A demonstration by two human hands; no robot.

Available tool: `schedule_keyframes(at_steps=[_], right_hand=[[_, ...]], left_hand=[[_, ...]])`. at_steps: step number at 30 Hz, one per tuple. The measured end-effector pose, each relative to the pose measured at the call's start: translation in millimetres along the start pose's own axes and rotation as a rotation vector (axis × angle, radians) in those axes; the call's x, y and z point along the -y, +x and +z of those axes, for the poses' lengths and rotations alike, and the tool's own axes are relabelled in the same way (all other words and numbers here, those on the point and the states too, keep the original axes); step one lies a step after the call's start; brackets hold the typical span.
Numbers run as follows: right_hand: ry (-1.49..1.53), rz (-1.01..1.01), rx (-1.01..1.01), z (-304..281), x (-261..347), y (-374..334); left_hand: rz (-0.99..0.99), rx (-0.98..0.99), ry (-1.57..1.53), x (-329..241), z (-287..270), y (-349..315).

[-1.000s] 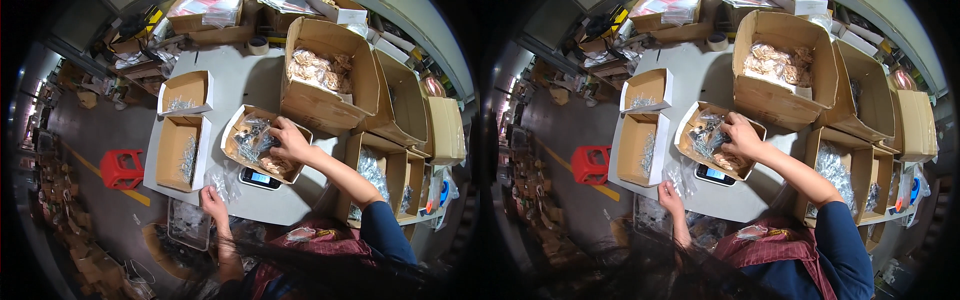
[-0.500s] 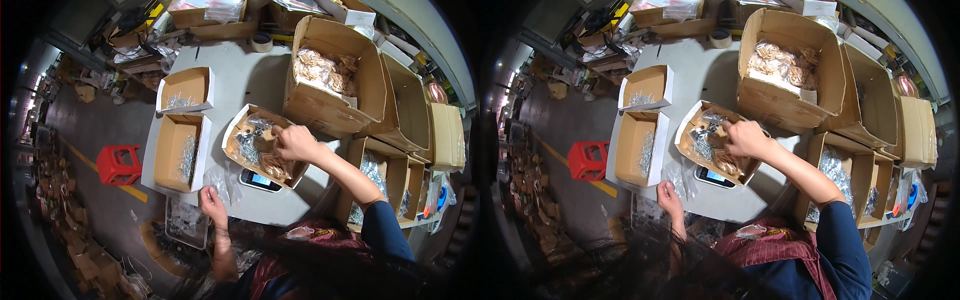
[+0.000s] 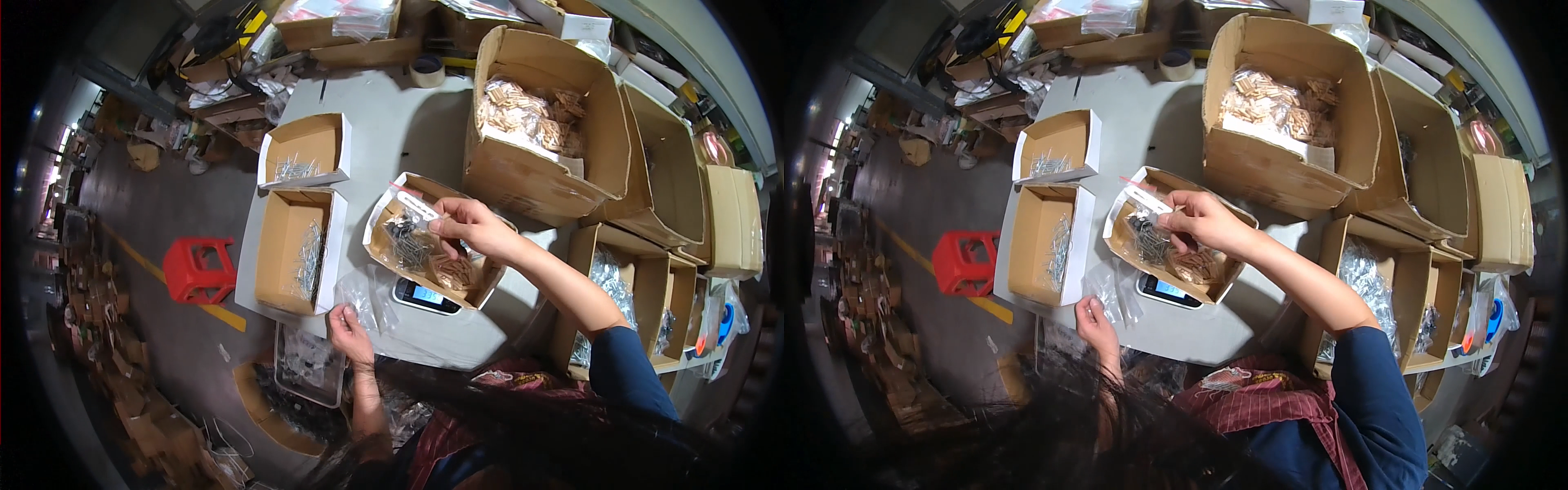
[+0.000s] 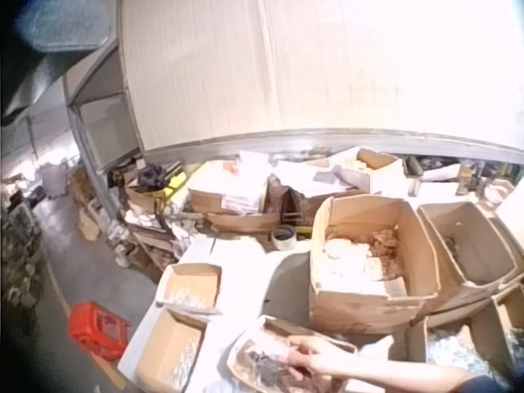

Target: The person picks metal components from cardboard boxes, places them into plastic bags, and weighs the bags on a digital scale.

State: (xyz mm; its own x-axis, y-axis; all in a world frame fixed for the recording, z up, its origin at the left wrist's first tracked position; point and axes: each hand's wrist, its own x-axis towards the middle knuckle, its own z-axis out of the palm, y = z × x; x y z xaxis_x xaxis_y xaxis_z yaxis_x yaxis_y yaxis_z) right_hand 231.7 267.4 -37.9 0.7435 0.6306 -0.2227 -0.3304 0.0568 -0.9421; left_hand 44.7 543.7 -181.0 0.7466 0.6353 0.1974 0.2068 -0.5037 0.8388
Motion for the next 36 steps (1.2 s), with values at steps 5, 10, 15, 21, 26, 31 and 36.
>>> schedule_keyframes(at_steps=[5, 10, 15, 21, 26, 31, 36], right_hand=[[0.446, 0.048, 0.154, 8, 17, -40], [0.693, 0.078, 0.235, 8, 22, -66], [0.840, 0.000, 0.346, 4, 21, -81], [0.647, -0.084, 0.312, -5, 15, -89], [-0.243, -0.104, 0.112, -32, 12, -89], [-1.200, -0.239, -0.159, -28, -6, -58], [-1.232, -0.396, -0.243, -19, -34, 3]], left_hand=[[-0.001, -0.029, -0.068, 7, 5, -1], [0.002, -0.013, 0.019, 6, 4, 0], [0.065, -0.020, 0.021, 1, 3, 1], [0.098, -0.014, -0.011, 3, 4, 3], [0.047, -0.011, -0.018, 7, 1, 2], [0.036, -0.018, -0.041, 20, 1, 2], [0.013, 0.003, -0.027, 7, 4, 2]])
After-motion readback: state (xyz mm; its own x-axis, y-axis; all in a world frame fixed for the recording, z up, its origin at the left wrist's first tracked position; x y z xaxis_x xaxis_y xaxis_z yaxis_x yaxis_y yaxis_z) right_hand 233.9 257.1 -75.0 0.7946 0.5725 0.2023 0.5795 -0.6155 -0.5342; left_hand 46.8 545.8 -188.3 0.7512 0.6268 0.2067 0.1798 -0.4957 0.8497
